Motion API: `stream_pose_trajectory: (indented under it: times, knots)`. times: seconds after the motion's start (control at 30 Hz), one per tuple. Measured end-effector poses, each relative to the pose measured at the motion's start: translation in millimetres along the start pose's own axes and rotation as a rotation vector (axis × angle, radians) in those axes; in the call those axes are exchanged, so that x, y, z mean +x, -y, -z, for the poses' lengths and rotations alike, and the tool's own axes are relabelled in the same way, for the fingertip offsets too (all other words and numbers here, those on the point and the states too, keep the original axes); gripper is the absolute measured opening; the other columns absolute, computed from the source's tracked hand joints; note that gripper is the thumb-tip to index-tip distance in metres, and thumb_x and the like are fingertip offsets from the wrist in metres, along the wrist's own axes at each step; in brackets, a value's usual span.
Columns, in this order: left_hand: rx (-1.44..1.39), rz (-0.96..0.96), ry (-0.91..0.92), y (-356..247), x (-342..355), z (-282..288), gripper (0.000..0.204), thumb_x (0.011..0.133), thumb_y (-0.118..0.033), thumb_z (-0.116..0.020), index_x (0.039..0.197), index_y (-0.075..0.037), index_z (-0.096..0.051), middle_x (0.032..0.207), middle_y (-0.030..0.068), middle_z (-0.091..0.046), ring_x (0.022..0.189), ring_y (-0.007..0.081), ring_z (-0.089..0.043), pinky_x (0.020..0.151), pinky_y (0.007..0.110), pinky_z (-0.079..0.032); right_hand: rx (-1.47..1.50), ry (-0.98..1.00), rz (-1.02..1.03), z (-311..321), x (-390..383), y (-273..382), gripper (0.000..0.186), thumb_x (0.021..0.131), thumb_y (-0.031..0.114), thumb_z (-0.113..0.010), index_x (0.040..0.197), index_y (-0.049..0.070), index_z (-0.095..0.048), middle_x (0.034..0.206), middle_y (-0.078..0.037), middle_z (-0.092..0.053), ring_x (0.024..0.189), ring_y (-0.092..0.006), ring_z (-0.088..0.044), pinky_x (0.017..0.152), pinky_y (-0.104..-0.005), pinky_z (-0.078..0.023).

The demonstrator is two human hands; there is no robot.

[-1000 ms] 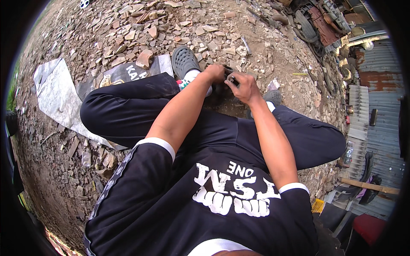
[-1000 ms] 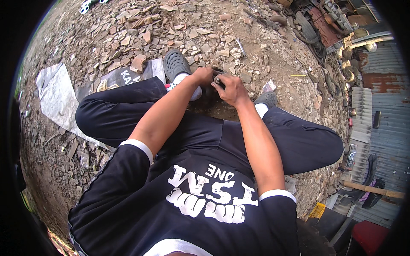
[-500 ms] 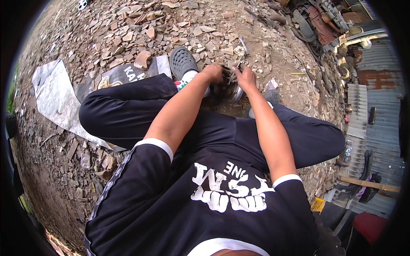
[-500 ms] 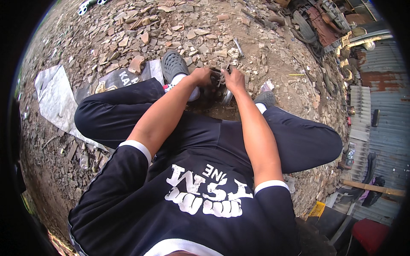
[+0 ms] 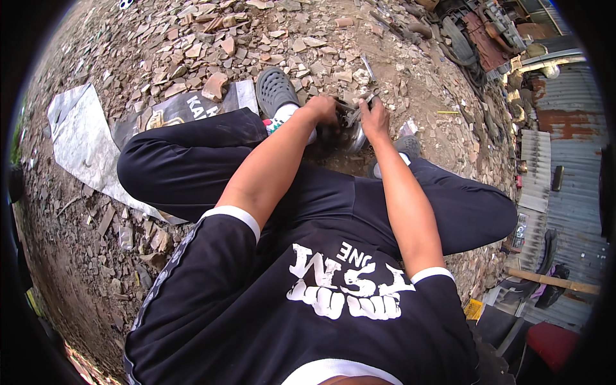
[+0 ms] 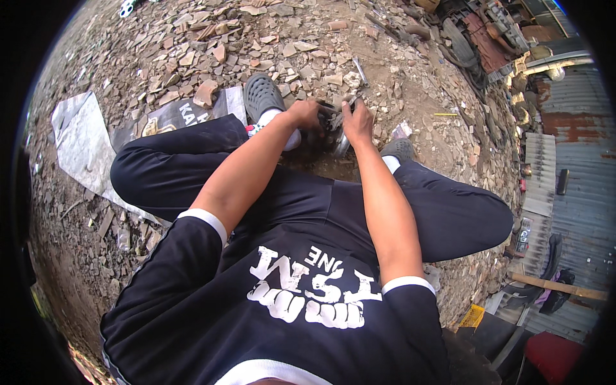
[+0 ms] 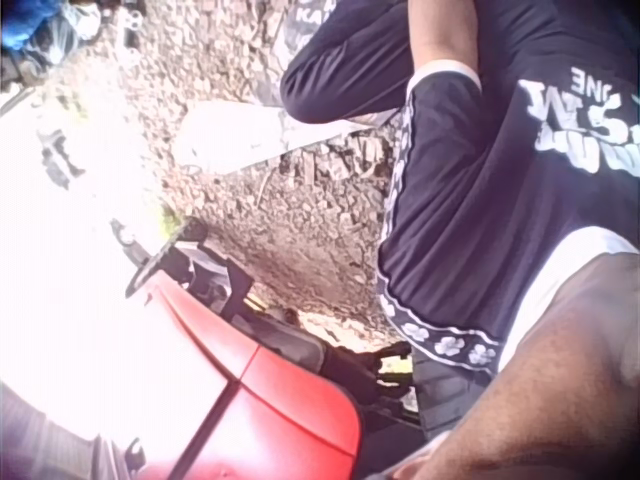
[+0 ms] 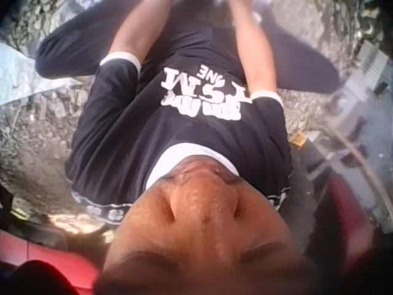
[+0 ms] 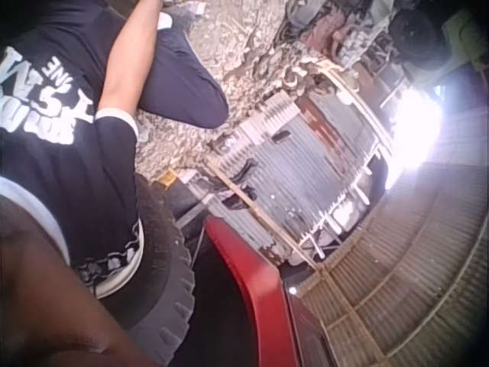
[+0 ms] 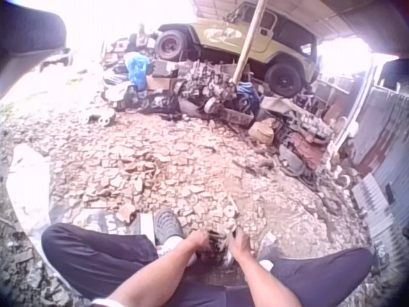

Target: The person sits on the ground in a cluttered outdoor area and uses a wrench to tighten or loosen bolts on a cylindrical mechanical component. The person repeatedly adjusts the tool and repositions the part throughout the clip.

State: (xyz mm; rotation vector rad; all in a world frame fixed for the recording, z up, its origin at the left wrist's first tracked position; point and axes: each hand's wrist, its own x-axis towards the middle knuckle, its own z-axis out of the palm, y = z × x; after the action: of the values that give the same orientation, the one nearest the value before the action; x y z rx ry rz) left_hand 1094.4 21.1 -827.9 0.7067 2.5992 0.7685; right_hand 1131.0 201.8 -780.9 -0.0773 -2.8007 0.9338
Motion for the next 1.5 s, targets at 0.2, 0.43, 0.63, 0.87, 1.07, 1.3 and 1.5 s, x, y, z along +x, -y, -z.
stream_pose_trajectory:
  times: [0.2, 0.43, 0.63, 0.87, 1.07, 1.3, 1.5]
  knots:
    - [0.042, 0.011, -0.014, -3, 0, 1, 0.073, 0.059, -0.046, -0.088, 0.125, -0.023, -0.068, 0.110, 0.0163, -0.072, 0.104, 0.0341, -0.069, 0.091, 0.043, -0.054, 0.041, 0.069, 0.295, 10, -18, 21, 0.036, 0.095, 0.031, -0.060, 0.102, -0.004, -0.060, 0.095, -0.030, -0.066, 0.095, -0.0491, -0.063, 0.082, -0.0512, -0.049]
    - [0.125, -0.006, -0.081, 8, 10, -15, 0.066, 0.067, -0.044, -0.084, 0.126, -0.019, -0.066, 0.107, 0.0180, -0.072, 0.100, 0.0357, -0.070, 0.087, 0.046, -0.056, 0.023, 0.323, 0.322, 20, -26, 30, 0.037, 0.093, 0.032, -0.061, 0.099, -0.004, -0.060, 0.092, -0.029, -0.066, 0.091, -0.0472, -0.064, 0.079, -0.0500, -0.049]
    - [0.104, -0.009, -0.080, 27, 31, -31, 0.062, 0.071, -0.041, -0.080, 0.128, -0.021, -0.065, 0.105, 0.0179, -0.072, 0.098, 0.0356, -0.070, 0.084, 0.047, -0.057, -0.036, 0.362, 0.573, 13, -38, 41, 0.026, 0.092, 0.025, -0.062, 0.097, -0.001, -0.061, 0.092, -0.027, -0.066, 0.089, -0.0460, -0.064, 0.079, -0.0503, -0.050]
    - [0.054, 0.050, -0.025, 12, 13, -13, 0.070, 0.059, -0.043, -0.088, 0.124, -0.027, -0.069, 0.111, 0.0151, -0.072, 0.104, 0.0342, -0.068, 0.092, 0.043, -0.054, -0.188, -0.008, 0.012, -15, 10, -13, 0.035, 0.097, 0.032, -0.060, 0.099, -0.002, -0.064, 0.096, -0.025, -0.070, 0.091, -0.0454, -0.066, 0.081, -0.0507, -0.050]
    - [0.013, 0.003, -0.017, 6, -1, 0, 0.071, 0.058, -0.045, -0.088, 0.125, -0.030, -0.069, 0.112, 0.0132, -0.072, 0.105, 0.0329, -0.068, 0.092, 0.043, -0.053, 0.199, -0.099, -0.273, 0, 38, -23, 0.037, 0.097, 0.036, -0.062, 0.100, 0.000, -0.067, 0.092, -0.016, -0.073, 0.086, -0.0323, -0.070, 0.078, -0.0421, -0.051]
    - [0.031, -0.005, -0.019, 5, 3, -5, 0.072, 0.058, -0.047, -0.088, 0.125, -0.030, -0.069, 0.110, 0.0139, -0.072, 0.101, 0.0338, -0.069, 0.090, 0.044, -0.054, -0.031, -0.028, 0.219, -3, 2, 2, 0.034, 0.097, 0.033, -0.060, 0.103, -0.001, -0.063, 0.086, -0.023, -0.068, 0.083, -0.0388, -0.068, 0.075, -0.0445, -0.051]
    - [0.071, 0.006, -0.046, 3, 6, -8, 0.057, 0.066, -0.043, -0.083, 0.117, -0.020, -0.070, 0.106, 0.0159, -0.072, 0.101, 0.0343, -0.069, 0.088, 0.045, -0.055, 0.008, 0.066, 0.426, 14, -19, 30, 0.032, 0.094, 0.027, -0.064, 0.105, -0.003, -0.061, 0.094, -0.029, -0.067, 0.092, -0.0475, -0.065, 0.076, -0.0498, -0.051]
